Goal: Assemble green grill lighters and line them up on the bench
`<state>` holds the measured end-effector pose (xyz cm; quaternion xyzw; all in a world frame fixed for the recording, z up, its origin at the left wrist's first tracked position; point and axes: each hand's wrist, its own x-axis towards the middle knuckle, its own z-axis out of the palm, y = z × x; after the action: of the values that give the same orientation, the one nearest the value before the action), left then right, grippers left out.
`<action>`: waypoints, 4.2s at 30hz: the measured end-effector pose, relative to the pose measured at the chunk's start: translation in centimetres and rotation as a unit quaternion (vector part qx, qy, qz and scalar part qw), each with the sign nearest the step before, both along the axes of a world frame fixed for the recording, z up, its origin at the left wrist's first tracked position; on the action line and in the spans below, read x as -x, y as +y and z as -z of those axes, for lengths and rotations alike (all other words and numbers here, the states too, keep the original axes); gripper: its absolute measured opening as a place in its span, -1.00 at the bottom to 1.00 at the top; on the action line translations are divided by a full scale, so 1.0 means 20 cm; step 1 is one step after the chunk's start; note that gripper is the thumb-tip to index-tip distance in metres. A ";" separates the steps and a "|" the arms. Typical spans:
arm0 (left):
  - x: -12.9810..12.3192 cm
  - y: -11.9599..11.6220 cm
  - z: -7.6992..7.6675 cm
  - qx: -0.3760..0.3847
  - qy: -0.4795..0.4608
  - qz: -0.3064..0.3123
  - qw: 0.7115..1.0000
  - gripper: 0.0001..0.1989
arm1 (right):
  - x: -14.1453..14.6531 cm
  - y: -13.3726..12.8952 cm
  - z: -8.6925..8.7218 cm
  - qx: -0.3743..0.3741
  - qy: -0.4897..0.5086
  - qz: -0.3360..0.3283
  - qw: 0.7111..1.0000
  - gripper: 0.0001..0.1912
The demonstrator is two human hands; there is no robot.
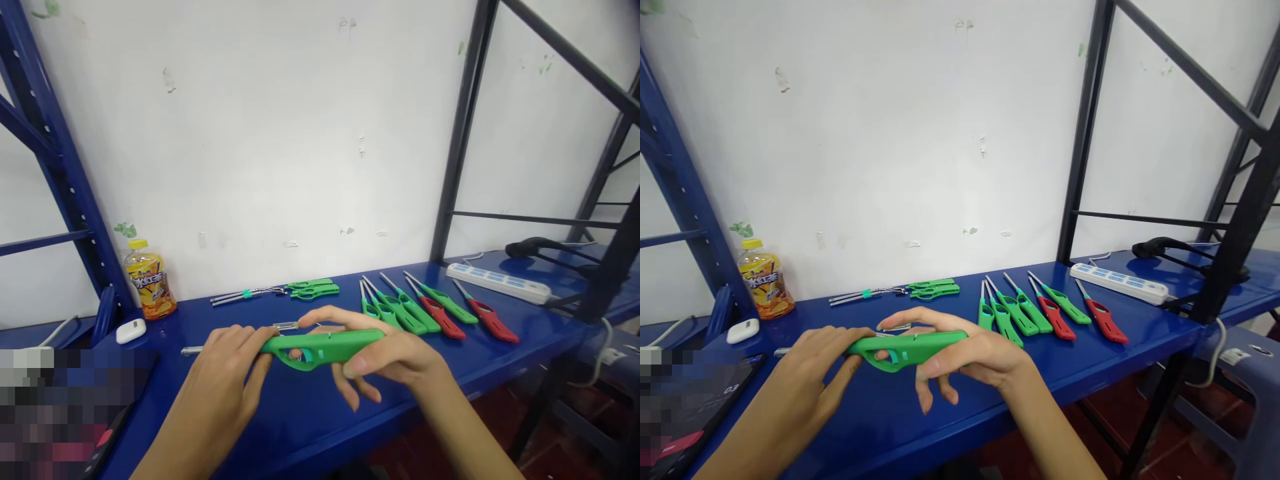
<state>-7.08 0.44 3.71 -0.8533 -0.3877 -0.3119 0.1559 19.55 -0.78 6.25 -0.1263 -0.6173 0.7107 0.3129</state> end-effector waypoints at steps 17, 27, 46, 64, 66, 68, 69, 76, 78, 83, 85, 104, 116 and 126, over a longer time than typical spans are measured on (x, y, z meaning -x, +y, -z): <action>-0.20 -0.07 0.11 0.413 -0.318 0.216 0.826 -0.27 | 0.19 -0.03 0.06 -0.082 -0.058 0.368 0.924 -0.25; -0.28 -0.08 0.06 0.555 -0.450 0.339 0.612 0.35 | 0.43 -0.14 0.14 -0.261 -0.186 0.487 0.813 -0.21; -0.35 -0.12 0.09 0.528 -0.589 0.270 0.549 0.21 | 0.44 -0.04 0.22 -0.283 -0.146 0.514 0.796 -0.23; -0.34 -0.09 0.09 0.521 -0.586 0.254 0.567 -0.06 | 0.47 -0.05 0.24 -0.305 -0.154 0.506 0.792 -0.44; -0.34 -0.10 0.08 0.517 -0.583 0.254 0.573 -0.10 | 0.47 -0.04 0.24 -0.304 -0.152 0.508 0.792 -0.44; -0.34 -0.10 0.07 0.514 -0.577 0.257 0.580 -0.13 | 0.47 -0.04 0.24 -0.306 -0.146 0.505 0.794 -0.42; -0.34 -0.10 0.07 0.515 -0.573 0.257 0.584 -0.13 | 0.47 -0.04 0.24 -0.308 -0.143 0.504 0.794 -0.41; -0.33 -0.11 0.08 0.524 -0.573 0.245 0.581 -0.08 | 0.46 -0.04 0.23 -0.315 -0.144 0.503 0.792 -0.38; -0.33 -0.11 0.07 0.521 -0.576 0.244 0.581 -0.12 | 0.46 -0.04 0.23 -0.312 -0.144 0.502 0.794 -0.37; -0.33 -0.12 0.06 0.523 -0.569 0.235 0.589 -0.13 | 0.46 -0.05 0.22 -0.308 -0.145 0.495 0.799 -0.36; -0.32 -0.12 0.06 0.530 -0.563 0.232 0.590 -0.14 | 0.47 -0.05 0.23 -0.307 -0.145 0.496 0.799 -0.38; -0.21 -0.03 0.03 0.534 -0.581 0.296 0.539 -0.50 | 0.33 -0.07 0.11 -0.129 0.022 0.278 0.952 -0.81; -0.09 -0.06 -0.05 0.354 -0.578 0.165 0.716 -0.65 | 0.29 -0.06 0.06 -0.285 -0.184 0.381 0.860 -0.65; -0.12 -0.08 -0.07 0.332 -0.571 0.172 0.731 -0.69 | 0.28 -0.09 0.05 -0.354 -0.181 0.398 0.827 -0.77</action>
<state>-4.65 -1.17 5.08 -0.5644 -0.3293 -0.6131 -0.4440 13.96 -2.60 5.28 -0.3682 -0.7684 0.2212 0.4743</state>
